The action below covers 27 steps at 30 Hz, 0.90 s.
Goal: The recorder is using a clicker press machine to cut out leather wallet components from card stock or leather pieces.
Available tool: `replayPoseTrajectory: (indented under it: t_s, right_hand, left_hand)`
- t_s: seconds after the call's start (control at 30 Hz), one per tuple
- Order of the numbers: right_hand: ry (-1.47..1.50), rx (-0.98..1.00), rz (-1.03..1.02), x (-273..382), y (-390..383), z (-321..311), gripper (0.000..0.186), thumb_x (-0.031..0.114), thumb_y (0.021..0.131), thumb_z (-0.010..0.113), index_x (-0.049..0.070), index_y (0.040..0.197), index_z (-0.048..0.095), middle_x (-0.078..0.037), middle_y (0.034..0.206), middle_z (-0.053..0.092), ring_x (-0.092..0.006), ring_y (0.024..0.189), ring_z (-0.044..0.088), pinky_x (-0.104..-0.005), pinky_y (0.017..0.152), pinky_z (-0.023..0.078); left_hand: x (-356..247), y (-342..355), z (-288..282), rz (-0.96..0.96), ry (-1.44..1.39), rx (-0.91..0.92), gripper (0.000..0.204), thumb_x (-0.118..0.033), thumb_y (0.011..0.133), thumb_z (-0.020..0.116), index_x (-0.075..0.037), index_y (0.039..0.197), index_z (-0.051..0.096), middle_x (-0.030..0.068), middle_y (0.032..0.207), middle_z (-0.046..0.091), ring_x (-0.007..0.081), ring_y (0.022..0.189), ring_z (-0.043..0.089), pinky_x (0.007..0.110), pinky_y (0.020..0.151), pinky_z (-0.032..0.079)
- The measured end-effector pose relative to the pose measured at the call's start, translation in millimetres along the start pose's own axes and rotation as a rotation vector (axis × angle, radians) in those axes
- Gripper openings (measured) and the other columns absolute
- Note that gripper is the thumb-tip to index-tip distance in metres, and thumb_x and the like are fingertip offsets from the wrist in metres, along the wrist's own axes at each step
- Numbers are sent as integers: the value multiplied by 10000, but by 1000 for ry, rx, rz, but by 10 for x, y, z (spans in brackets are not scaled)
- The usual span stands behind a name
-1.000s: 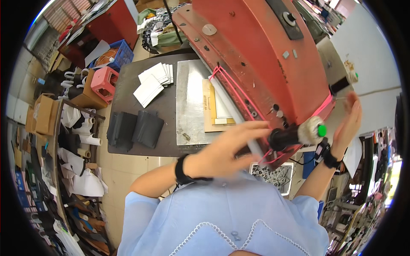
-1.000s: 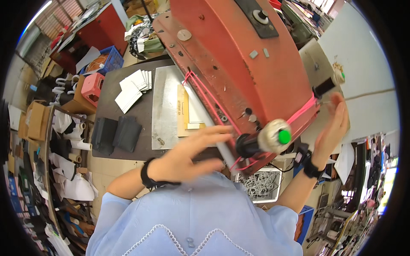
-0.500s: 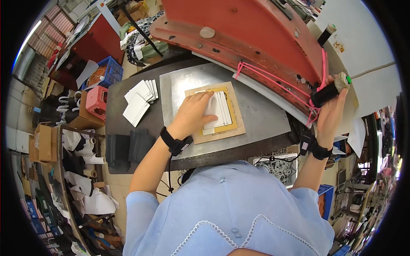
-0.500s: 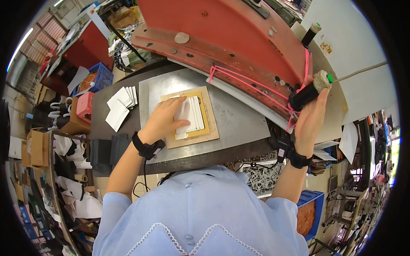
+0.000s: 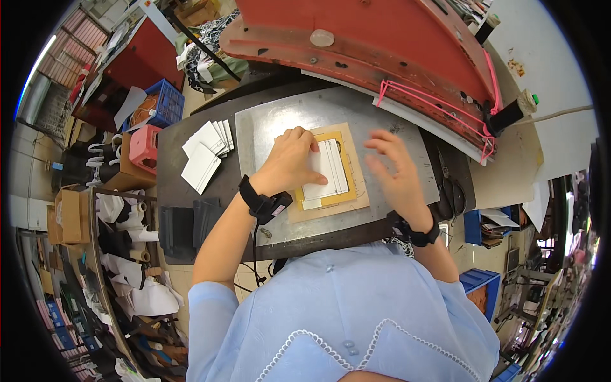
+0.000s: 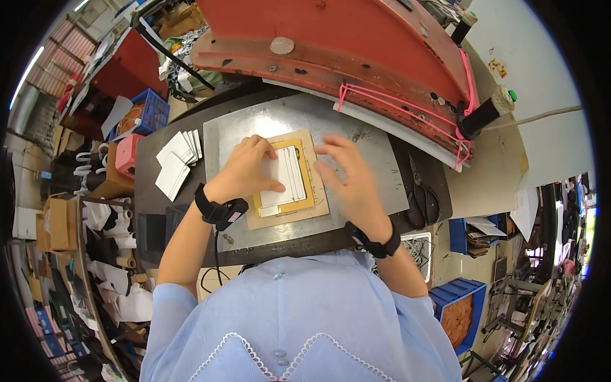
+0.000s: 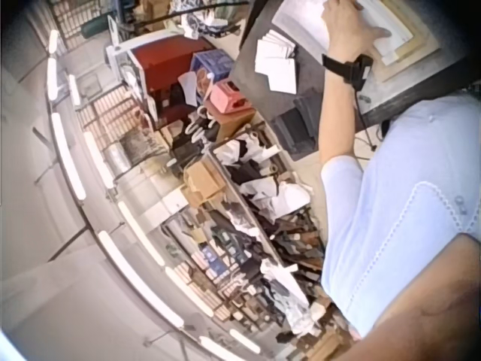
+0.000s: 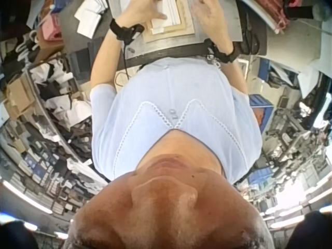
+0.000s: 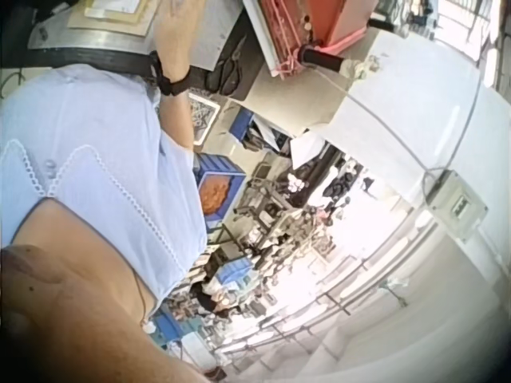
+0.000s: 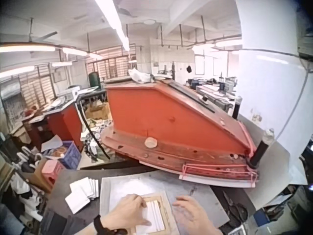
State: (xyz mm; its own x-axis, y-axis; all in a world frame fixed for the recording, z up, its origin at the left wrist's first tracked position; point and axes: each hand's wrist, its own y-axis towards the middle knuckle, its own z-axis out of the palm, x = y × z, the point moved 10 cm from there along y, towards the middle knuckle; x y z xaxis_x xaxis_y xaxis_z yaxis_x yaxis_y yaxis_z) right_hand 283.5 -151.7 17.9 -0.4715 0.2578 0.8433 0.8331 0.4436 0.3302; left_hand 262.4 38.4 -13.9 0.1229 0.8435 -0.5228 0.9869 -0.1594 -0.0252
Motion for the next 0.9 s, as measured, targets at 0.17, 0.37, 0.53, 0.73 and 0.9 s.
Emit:
replayPoseTrajectory:
  t_s: [0.17, 0.37, 0.53, 0.73, 0.9]
  right_hand:
    - [-138, 127, -70, -46, 133, 382, 301, 178, 908, 650, 31, 1170, 647, -162, 1302, 573, -350, 1199, 537, -412, 1017, 428]
    - [-214, 169, -166, -67, 310, 595, 307, 175, 872, 673, 4, 1126, 650, -181, 1242, 584, -361, 1133, 547, -431, 1003, 429]
    - [-104, 318, 44, -368, 385, 688, 310, 208, 882, 702, -19, 1086, 649, -145, 1292, 578, -278, 1096, 584, -358, 937, 471]
    - [296, 444, 294, -168, 190, 637, 224, 178, 917, 705, -24, 1006, 667, -74, 1072, 681, -131, 871, 644, -266, 800, 514]
    - [464, 446, 348, -92, -71, 614, 179, 122, 939, 673, -16, 1053, 688, -55, 970, 714, -102, 918, 661, -247, 828, 522]
  left_hand:
    - [-33, 39, -5, -21, -6, 18, 773, -311, 550, 941, -24, 1177, 591, 142, 1085, 580, 326, 1080, 532, 406, 967, 420]
    - [7, 77, -9, 9, 24, -29, 785, -287, 537, 946, -18, 1173, 572, 151, 1087, 586, 332, 1091, 535, 410, 961, 431]
    - [-45, 34, -73, -90, -148, -20, 621, -194, 629, 901, -28, 1128, 572, 149, 1061, 630, 341, 1068, 540, 425, 971, 424]
    - [10, -283, -176, -106, -613, -178, 342, -89, 798, 818, -33, 1084, 640, 73, 1029, 685, 154, 971, 633, 290, 862, 495]
    - [60, -571, -342, -57, -783, -300, 223, -78, 887, 750, -8, 1073, 648, 42, 1004, 704, 96, 924, 643, 238, 848, 494]
